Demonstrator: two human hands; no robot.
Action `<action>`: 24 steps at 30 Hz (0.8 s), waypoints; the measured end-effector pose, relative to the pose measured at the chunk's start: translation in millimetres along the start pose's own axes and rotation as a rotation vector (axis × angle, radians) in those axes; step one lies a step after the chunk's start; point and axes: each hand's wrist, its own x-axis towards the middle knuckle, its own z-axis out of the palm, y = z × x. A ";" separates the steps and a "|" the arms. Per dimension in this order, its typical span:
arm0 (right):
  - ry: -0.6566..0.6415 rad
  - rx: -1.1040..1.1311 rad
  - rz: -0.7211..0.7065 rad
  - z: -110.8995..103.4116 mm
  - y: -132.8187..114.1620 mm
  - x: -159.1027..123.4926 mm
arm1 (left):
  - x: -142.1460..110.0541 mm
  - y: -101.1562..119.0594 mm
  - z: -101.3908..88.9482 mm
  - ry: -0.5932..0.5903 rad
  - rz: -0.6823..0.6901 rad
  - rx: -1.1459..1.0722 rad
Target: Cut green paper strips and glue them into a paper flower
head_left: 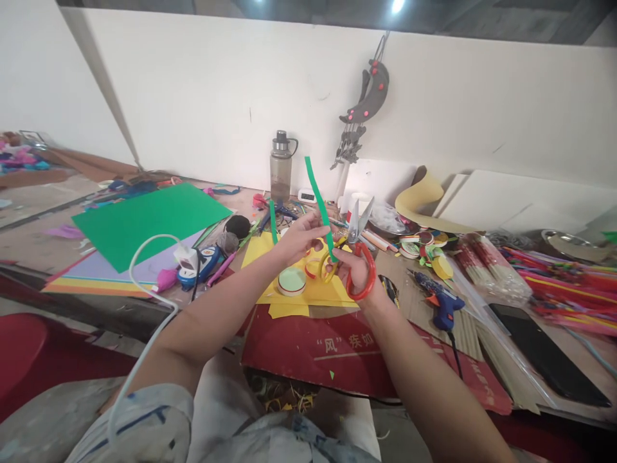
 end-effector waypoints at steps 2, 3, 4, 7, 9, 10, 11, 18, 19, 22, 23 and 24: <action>-0.102 0.119 0.106 -0.3 -4.5 -1.1 | -1.2 7.2 0.2 -0.020 -0.027 -0.097; -0.149 0.158 0.144 -0.9 -6.4 -2.0 | -1.3 10.0 0.3 -0.020 -0.036 -0.132; -0.191 0.187 0.170 -1.8 -7.6 -2.9 | -1.2 12.1 0.6 -0.016 -0.038 -0.156; -0.264 0.222 0.205 -4.4 -6.9 -3.5 | -0.1 14.7 2.4 0.013 -0.026 -0.168; -0.270 0.200 0.204 -4.9 -3.4 -2.2 | 0.1 15.4 3.6 0.048 -0.014 -0.149; -0.259 0.175 0.194 -4.6 -1.3 -1.5 | 0.0 16.2 4.0 0.071 -0.010 -0.140; -0.236 0.139 0.173 -4.1 0.7 -1.0 | -0.2 17.4 4.1 0.094 -0.009 -0.130; -0.132 -0.450 -0.103 -2.3 4.4 -10.9 | 1.4 24.4 -3.0 0.153 0.045 -0.051; -0.162 -0.491 -0.107 -2.7 4.1 -12.6 | 2.0 23.7 -4.2 0.144 0.049 -0.029; -0.198 -0.526 -0.089 -4.2 3.2 -14.8 | 3.1 21.0 -5.1 0.142 0.057 0.051; -0.201 -0.530 -0.077 -4.6 2.8 -14.9 | 3.1 20.5 -4.4 0.152 0.053 0.077; -0.203 -0.533 -0.067 -4.8 2.4 -14.9 | 2.8 20.3 -3.2 0.164 0.046 0.100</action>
